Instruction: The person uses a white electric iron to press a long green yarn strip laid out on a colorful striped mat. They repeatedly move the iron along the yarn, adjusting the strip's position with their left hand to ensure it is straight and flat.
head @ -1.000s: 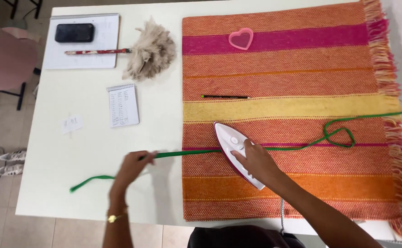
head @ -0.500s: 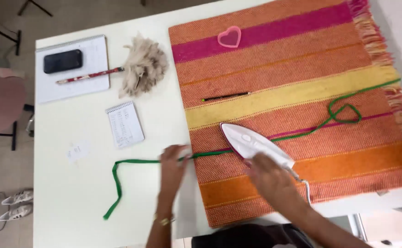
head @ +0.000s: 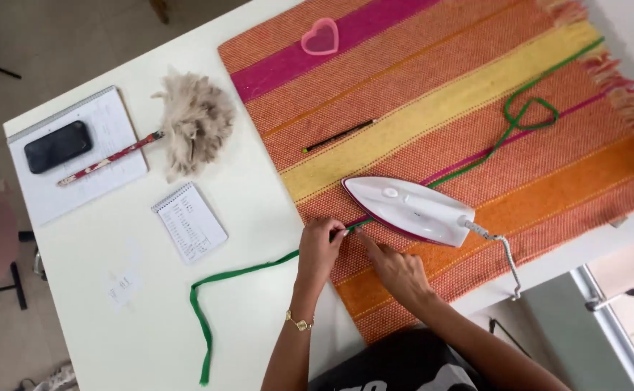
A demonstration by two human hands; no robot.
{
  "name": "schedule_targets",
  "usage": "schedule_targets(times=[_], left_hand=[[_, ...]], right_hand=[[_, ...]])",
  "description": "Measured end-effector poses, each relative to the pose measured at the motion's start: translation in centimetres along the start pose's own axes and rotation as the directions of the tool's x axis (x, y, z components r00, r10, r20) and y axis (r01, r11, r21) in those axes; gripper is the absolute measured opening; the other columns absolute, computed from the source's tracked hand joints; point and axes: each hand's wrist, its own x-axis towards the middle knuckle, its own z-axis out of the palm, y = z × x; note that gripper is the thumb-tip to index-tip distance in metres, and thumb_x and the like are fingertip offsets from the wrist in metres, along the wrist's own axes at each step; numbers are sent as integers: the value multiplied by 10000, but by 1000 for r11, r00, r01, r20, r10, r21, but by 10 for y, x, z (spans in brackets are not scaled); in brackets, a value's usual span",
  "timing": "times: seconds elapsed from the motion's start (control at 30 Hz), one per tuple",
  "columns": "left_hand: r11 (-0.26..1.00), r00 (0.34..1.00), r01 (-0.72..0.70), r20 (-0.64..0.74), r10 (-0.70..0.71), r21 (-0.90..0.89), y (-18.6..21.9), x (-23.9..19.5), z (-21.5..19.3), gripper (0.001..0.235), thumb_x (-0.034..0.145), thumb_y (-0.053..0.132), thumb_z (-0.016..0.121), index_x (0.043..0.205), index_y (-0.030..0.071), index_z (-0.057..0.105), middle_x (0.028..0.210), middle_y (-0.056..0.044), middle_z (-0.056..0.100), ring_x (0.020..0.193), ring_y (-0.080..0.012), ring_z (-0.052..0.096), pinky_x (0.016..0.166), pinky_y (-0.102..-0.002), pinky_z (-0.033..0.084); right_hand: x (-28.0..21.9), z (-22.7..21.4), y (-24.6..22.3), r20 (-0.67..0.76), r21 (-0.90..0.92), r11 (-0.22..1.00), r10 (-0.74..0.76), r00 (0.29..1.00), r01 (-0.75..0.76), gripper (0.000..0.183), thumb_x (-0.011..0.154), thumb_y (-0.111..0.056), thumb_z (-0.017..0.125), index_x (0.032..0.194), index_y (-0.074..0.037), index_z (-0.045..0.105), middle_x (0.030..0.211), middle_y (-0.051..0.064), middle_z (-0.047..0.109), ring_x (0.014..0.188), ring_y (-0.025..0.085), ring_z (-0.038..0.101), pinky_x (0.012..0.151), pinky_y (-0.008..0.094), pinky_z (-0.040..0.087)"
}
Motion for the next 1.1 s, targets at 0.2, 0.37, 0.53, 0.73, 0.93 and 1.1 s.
schedule_targets(times=[0.2,0.37,0.53,0.73,0.93,1.1], left_hand=[[977,968,209,152,-199,-49,28,3,-31,98,1003,145,751,1040,95,826,944,-126,840,946,-364,806,820,-452,620],[961,944,276,195,-265,-32,23,11,-35,96,971,162,774,1005,116,850,909,-99,847,911,-340,819,791,-423,628],[950,932,314,192,-308,2,24,11,-37,88,957,168,782,982,130,857,891,-85,849,895,-323,826,770,-401,632],[954,941,301,159,-298,5,34,5,-38,129,982,107,738,1048,56,836,970,-144,849,954,-370,817,834,-442,644],[984,981,150,109,-161,96,55,-1,-33,152,994,83,710,1112,-6,750,1042,-227,780,1062,-454,771,910,-535,638],[994,997,82,3,-82,74,33,-5,-16,67,961,20,740,1024,41,740,949,-146,748,999,-392,770,826,-458,656]], right_hand=[[-1,-18,-7,-3,179,982,-52,999,52,542,1103,-204,453,1633,-312,457,915,132,823,570,293,799,515,371,661],[-1,-21,-6,-15,182,980,-81,997,83,543,1102,-190,508,1634,-292,464,867,127,818,515,215,751,475,300,610],[2,-32,-11,-25,151,983,-104,994,107,521,1079,-140,543,1590,-233,504,851,126,812,481,184,734,452,295,587],[5,-36,-14,37,191,976,-117,992,107,513,1103,-135,488,1603,-252,480,851,142,810,517,199,749,496,332,610],[7,-23,-13,-8,137,985,-108,994,108,463,1096,-174,508,1551,-257,531,806,98,804,524,187,756,510,335,617],[12,-31,-13,42,177,979,-110,993,101,472,1118,-159,493,1580,-249,526,701,71,774,474,173,695,501,301,591]])
